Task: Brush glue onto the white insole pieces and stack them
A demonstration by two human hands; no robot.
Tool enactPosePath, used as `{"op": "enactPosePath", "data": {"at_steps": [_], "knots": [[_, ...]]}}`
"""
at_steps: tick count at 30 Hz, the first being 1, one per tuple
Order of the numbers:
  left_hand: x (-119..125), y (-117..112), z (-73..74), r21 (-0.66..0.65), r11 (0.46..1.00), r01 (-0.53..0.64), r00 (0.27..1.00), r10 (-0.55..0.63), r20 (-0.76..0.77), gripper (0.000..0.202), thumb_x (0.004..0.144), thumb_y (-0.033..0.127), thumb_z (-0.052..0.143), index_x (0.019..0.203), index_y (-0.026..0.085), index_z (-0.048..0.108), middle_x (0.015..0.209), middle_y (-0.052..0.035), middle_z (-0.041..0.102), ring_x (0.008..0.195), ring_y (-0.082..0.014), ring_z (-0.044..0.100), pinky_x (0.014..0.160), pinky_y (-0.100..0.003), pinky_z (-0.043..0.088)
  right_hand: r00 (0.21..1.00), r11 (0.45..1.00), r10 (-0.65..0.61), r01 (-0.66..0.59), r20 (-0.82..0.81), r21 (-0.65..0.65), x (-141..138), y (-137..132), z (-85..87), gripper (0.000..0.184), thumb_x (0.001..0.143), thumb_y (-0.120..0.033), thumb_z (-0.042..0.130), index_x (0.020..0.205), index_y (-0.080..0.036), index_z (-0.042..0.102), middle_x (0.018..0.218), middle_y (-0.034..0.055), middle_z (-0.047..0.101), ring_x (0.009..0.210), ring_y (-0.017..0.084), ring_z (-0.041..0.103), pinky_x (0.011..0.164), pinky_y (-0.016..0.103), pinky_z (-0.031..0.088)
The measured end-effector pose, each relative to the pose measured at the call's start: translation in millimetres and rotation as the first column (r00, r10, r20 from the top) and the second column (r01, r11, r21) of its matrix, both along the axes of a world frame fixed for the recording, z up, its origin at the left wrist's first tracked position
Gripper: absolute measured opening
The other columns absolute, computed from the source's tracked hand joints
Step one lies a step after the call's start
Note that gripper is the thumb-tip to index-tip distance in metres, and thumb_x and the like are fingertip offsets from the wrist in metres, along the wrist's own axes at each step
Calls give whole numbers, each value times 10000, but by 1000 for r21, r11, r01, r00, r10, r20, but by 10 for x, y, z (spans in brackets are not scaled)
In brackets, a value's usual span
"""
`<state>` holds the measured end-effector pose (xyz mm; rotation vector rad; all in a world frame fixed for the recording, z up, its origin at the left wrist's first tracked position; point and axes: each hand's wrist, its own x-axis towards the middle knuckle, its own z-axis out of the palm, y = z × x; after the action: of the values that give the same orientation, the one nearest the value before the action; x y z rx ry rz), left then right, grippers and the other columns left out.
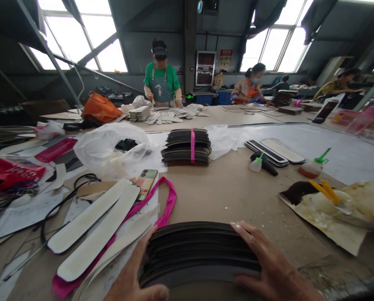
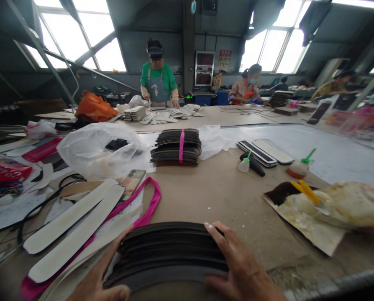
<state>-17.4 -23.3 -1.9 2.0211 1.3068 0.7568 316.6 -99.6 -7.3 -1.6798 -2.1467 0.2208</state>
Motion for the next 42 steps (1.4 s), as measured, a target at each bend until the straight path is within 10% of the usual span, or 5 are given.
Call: {"op": "enactPosePath", "data": {"at_steps": [7, 12, 24, 32, 42], "knots": [[225, 138, 244, 321, 912, 256, 925, -135, -354, 1144, 520, 610, 698, 1408, 245, 77, 1410, -193, 329, 1287, -390, 272, 968, -613, 325, 976, 985, 54, -87, 209, 148, -36, 40, 31, 810, 664, -304, 671, 1384, -260, 302, 1432, 126, 275, 1264, 350, 312, 917, 498, 425], [617, 242, 369, 79, 941, 330, 808, -238, -540, 1232, 418, 683, 686, 1386, 91, 206, 1421, -248, 265, 1323, -377, 166, 1026, -600, 241, 951, 964, 71, -143, 300, 224, -63, 35, 63, 769, 664, -288, 658, 1366, -247, 347, 1400, 137, 339, 1240, 335, 356, 866, 462, 465], [830, 179, 438, -32, 940, 338, 768, -296, -568, 955, 332, 384, 822, 1188, 121, 489, 1189, -172, 548, 1134, -361, 455, 1024, -549, 269, 976, 988, -23, -12, 215, 157, -439, 222, 210, 1100, 425, -511, 792, 1353, -131, 339, 1241, 238, 500, 1087, 399, 479, 869, 526, 380], [799, 137, 368, -45, 930, 365, 760, -325, -563, 543, 569, 313, 754, 1044, 162, 540, 954, -87, 613, 871, -281, 547, 777, -422, 455, 951, 991, 80, -107, 300, 74, -619, 299, 216, 731, 582, -520, 725, 1128, -72, 536, 863, 138, 626, 708, 260, 556, 641, 399, 437], [802, 138, 380, 32, 935, 353, 781, -276, -560, 707, 479, 349, 780, 1091, 159, 481, 1013, -112, 570, 938, -304, 517, 846, -453, 401, 990, 995, 68, -59, 123, -78, -596, 274, 371, 939, 533, -565, 744, 1285, -108, 417, 1056, 147, 588, 928, 301, 545, 826, 466, 432]]}}
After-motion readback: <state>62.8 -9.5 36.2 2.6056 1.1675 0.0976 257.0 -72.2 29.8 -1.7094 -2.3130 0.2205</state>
